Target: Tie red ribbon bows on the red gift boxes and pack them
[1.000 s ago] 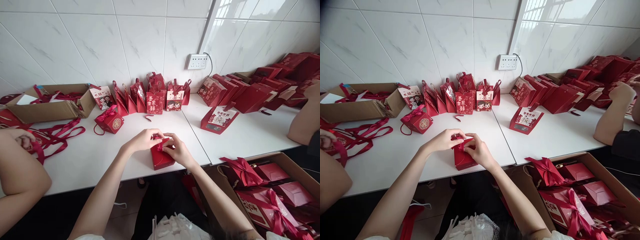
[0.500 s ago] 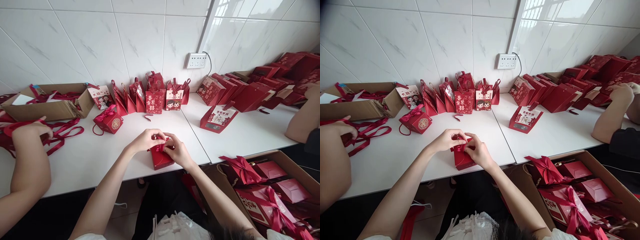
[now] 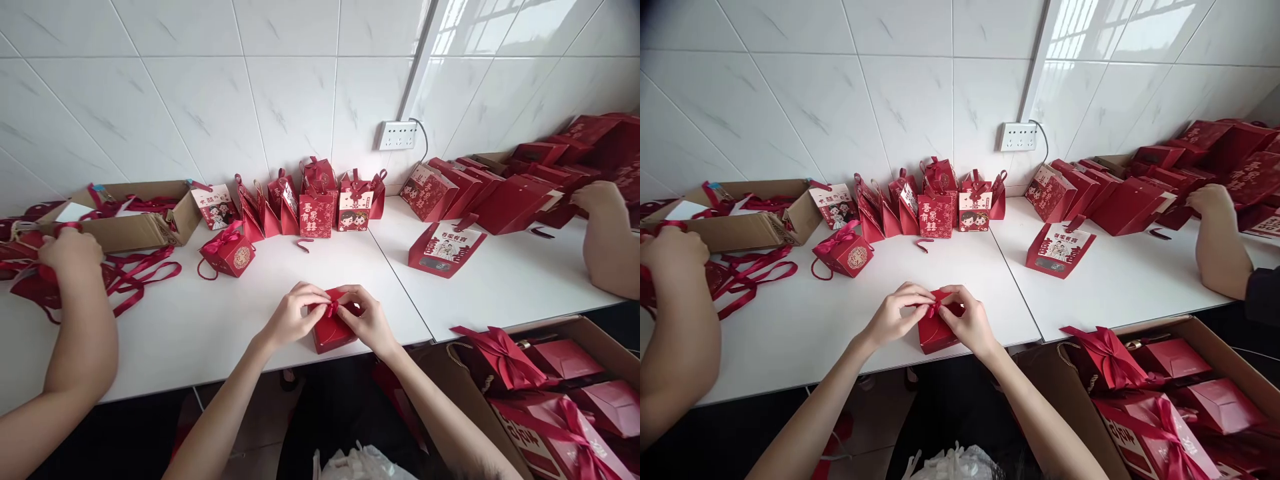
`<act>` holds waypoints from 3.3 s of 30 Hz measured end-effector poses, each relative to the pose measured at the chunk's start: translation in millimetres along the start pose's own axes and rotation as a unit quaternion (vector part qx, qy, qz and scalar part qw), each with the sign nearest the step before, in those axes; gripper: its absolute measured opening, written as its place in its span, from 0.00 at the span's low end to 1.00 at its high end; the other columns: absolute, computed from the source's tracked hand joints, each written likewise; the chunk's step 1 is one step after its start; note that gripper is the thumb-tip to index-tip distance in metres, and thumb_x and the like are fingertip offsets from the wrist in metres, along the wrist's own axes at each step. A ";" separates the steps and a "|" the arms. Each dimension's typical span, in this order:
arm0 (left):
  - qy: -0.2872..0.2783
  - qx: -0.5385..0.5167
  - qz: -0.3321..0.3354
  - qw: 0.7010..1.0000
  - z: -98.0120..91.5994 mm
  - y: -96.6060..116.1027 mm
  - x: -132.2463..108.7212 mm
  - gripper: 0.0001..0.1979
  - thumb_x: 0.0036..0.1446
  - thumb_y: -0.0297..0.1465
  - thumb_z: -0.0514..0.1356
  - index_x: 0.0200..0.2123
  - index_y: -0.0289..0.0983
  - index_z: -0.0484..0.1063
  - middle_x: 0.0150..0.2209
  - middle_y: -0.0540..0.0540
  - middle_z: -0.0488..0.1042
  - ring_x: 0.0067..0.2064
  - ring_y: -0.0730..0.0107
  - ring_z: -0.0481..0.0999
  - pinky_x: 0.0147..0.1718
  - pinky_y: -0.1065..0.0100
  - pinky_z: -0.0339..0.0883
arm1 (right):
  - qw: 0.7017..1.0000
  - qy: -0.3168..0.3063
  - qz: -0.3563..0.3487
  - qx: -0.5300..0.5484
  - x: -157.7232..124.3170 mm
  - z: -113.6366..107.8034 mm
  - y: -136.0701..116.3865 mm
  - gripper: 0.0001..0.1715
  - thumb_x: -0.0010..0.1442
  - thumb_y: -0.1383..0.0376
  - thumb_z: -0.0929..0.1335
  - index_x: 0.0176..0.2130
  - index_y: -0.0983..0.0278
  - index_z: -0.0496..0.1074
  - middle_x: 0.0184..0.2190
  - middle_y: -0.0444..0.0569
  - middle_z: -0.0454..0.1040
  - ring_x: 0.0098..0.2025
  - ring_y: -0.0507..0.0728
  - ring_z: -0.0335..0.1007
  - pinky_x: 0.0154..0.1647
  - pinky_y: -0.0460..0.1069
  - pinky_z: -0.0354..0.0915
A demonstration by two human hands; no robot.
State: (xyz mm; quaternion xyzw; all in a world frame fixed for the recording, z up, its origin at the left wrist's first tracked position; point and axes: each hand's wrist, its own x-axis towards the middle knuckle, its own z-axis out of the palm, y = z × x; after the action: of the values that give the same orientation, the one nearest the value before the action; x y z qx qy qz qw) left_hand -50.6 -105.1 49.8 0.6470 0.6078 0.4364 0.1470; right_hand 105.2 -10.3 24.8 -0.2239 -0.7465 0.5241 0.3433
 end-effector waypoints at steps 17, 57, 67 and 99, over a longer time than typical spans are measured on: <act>0.131 0.079 -0.100 0.983 30.9 20.9 -26.1 0.09 0.61 0.29 0.55 0.34 0.40 0.75 0.37 0.46 0.78 0.44 0.62 0.74 0.47 0.58 0.66 | 0.993 -0.030 -0.057 -0.095 -1.5 -8.4 -11.4 0.06 0.58 0.66 0.66 0.38 0.60 0.70 0.31 0.47 0.76 0.34 0.56 0.74 0.35 0.51 0.71; 0.149 -0.131 -0.196 0.960 55.3 14.6 -6.1 0.08 0.54 0.37 0.60 0.31 0.37 0.69 0.34 0.45 0.76 0.36 0.66 0.77 0.38 0.65 0.71 | 0.982 -0.068 -0.074 -0.162 10.7 -37.9 -14.9 0.09 0.60 0.73 0.65 0.37 0.60 0.71 0.33 0.47 0.75 0.37 0.56 0.73 0.39 0.51 0.70; 0.130 -0.182 -0.199 0.954 51.8 14.0 -2.6 0.10 0.55 0.38 0.57 0.28 0.38 0.66 0.36 0.45 0.76 0.33 0.70 0.76 0.31 0.70 0.69 | 0.952 0.015 -0.181 -0.246 -11.9 -35.0 -15.6 0.11 0.62 0.71 0.63 0.42 0.60 0.70 0.44 0.53 0.72 0.46 0.60 0.68 0.46 0.56 0.69; 0.223 0.127 -0.056 0.965 54.5 27.7 -27.6 0.05 0.58 0.27 0.57 0.29 0.39 0.64 0.33 0.51 0.77 0.36 0.69 0.78 0.40 0.64 0.62 | 0.932 0.023 -0.143 -0.333 -25.2 -56.2 -19.2 0.08 0.66 0.67 0.61 0.37 0.63 0.68 0.32 0.50 0.71 0.31 0.54 0.67 0.32 0.49 0.64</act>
State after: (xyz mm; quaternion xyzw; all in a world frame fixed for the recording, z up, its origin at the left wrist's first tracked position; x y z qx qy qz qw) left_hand 11.5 -117.9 27.8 0.5118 0.7106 0.4801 -0.0516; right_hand 164.4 0.8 47.8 -0.2286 -0.8942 0.1852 0.3373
